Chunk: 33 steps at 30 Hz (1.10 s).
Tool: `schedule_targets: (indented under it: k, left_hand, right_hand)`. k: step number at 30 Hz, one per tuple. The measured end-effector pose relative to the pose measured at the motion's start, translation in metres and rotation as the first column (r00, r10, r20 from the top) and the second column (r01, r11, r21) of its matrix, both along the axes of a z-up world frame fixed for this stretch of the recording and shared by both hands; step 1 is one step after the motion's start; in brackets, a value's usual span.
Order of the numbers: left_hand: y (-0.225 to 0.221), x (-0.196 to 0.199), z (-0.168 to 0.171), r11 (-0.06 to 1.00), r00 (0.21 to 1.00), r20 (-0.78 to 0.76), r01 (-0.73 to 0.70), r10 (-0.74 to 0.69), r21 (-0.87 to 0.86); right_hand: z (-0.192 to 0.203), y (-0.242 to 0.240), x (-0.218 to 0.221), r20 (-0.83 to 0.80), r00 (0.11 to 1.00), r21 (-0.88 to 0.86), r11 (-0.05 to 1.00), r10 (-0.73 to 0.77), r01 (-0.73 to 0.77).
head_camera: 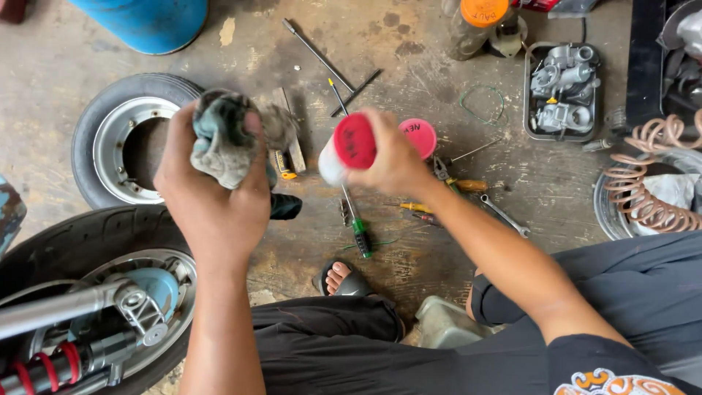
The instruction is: Disassembling and cleaning a motorcycle carburetor using tools and a rag
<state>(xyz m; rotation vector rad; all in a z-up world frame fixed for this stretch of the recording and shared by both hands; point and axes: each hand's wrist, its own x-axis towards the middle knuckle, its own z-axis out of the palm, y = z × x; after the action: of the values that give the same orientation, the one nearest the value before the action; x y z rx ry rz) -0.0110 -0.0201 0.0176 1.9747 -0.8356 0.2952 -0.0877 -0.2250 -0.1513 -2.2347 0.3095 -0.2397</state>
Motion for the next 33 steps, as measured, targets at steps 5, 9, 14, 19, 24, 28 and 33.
schedule_targets:
  k: [5, 9, 14, 19, 24, 28, 33]
  left_hand:
    - [-0.023, 0.001, -0.007, 0.999, 0.995, -0.096, -0.006, 0.010, 0.046]
    - [-0.045, 0.013, -0.021, 0.994, 0.995, -0.095, 0.027, -0.017, 0.107]
    - [-0.069, 0.036, -0.042, 0.980, 0.998, -0.068, 0.025, -0.012, 0.197]
    - [-0.071, 0.053, -0.065, 0.948, 0.999, -0.052, 0.033, -0.017, 0.316]
    - [-0.070, 0.069, -0.077, 0.933, 0.995, -0.083, -0.020, 0.054, 0.358]
    - [-0.068, 0.071, -0.072, 0.948, 0.995, -0.086, -0.026, 0.056, 0.318]
    - [-0.068, 0.067, -0.067, 0.955, 0.994, -0.101, -0.014, 0.046, 0.297]
  right_hand:
    - [-0.050, -0.097, 0.015, -0.061, 0.967, -0.237, 0.945, -0.247, 0.227]
    - [-0.099, -0.172, 0.041, -0.139, 0.924, -0.356, 0.889, -0.356, 0.289]
    - [-0.180, -0.246, 0.079, -0.287, 0.804, -0.323, 0.843, -0.520, 0.430]
    - [-0.249, -0.266, 0.081, -0.377, 0.701, -0.370, 0.792, -0.605, 0.485]
    - [-0.212, -0.259, 0.073, -0.301, 0.797, -0.613, 0.746, -0.523, 0.259]
    - [-0.145, -0.175, 0.039, -0.215, 0.954, -0.551, 0.832, -0.209, 0.058]
    - [-0.196, -0.129, -0.006, -0.476, 0.854, -0.482, 0.750, 0.211, -0.454]
